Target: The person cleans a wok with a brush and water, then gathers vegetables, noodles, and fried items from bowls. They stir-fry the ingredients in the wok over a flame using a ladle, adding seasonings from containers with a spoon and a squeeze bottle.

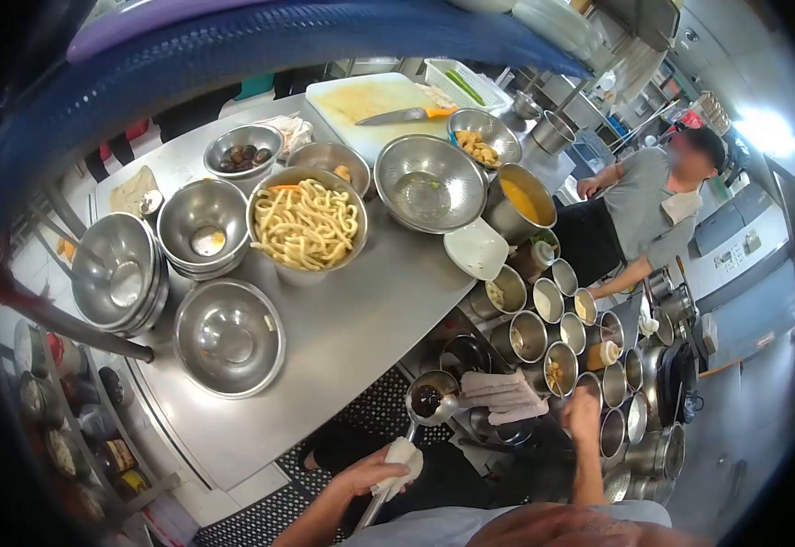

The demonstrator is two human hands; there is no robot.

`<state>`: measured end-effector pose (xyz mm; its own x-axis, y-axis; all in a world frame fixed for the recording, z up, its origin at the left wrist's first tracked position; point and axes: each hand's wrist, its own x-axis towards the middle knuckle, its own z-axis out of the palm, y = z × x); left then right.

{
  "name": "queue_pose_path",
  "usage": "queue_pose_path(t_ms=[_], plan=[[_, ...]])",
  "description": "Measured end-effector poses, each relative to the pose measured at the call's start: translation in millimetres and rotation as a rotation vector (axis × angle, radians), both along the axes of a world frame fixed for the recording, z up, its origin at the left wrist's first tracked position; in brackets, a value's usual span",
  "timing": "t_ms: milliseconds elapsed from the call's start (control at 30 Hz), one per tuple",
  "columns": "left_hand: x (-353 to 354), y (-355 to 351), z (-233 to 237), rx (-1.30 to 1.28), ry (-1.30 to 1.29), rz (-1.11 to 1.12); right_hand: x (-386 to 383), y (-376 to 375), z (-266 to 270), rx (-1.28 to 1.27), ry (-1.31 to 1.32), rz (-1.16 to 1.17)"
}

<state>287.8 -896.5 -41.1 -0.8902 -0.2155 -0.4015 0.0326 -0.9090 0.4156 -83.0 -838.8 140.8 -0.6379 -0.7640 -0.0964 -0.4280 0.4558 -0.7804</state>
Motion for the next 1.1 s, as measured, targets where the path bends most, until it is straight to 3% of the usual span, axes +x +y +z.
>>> queue_pose_path(t_ms=[67, 100, 333, 433, 600, 733, 767, 800, 867, 900, 933, 1000, 1033, 1100], plan=[[13, -6, 8, 0.004, -0.015, -0.035, 40, -8, -21, 0.080, -0.287, 0.031], [20, -10, 16, 0.012, -0.022, -0.064, 48, -5, -38, 0.142, -0.203, 0.090], [55, -45, 96, -0.035, -0.106, -0.274, 134, 9, -3, 0.172, -0.621, 0.292], [53, -62, 140, -0.040, -0.117, -0.312, 151, 19, 14, 0.418, -0.870, 0.447], [5, -96, 197, -0.183, -0.245, -0.435, 187, 29, 35, 0.243, -0.875, 0.661], [-83, -112, 242, -0.282, -0.155, -0.492, 208, 40, 54, -0.051, -1.044, 0.763], [-107, -114, 253, -0.212, -0.180, -0.555, 217, 43, 58, -0.161, -1.142, 0.730], [-135, -110, 252, -0.324, -0.137, -0.592, 220, 43, 62, -0.283, -1.212, 0.693], [-183, -92, 253, -0.171, -0.046, -0.640, 232, 49, 99, -0.539, -1.529, 0.363], [-210, -72, 256, -0.213, -0.005, -0.645, 230, 57, 112, -0.689, -1.720, 0.202], [-233, -50, 259, -0.257, 0.041, -0.642, 228, 71, 127, -0.769, -1.700, 0.141], [-269, 8, 284, -0.184, 0.173, -0.641, 215, 98, 153, -1.021, -1.744, -0.193], [-286, 35, 288, -0.130, 0.229, -0.692, 210, 110, 148, -1.106, -1.625, -0.314], [-311, 91, 296, -0.008, 0.316, -0.829, 200, 147, 161, -1.238, -1.581, -0.411]])
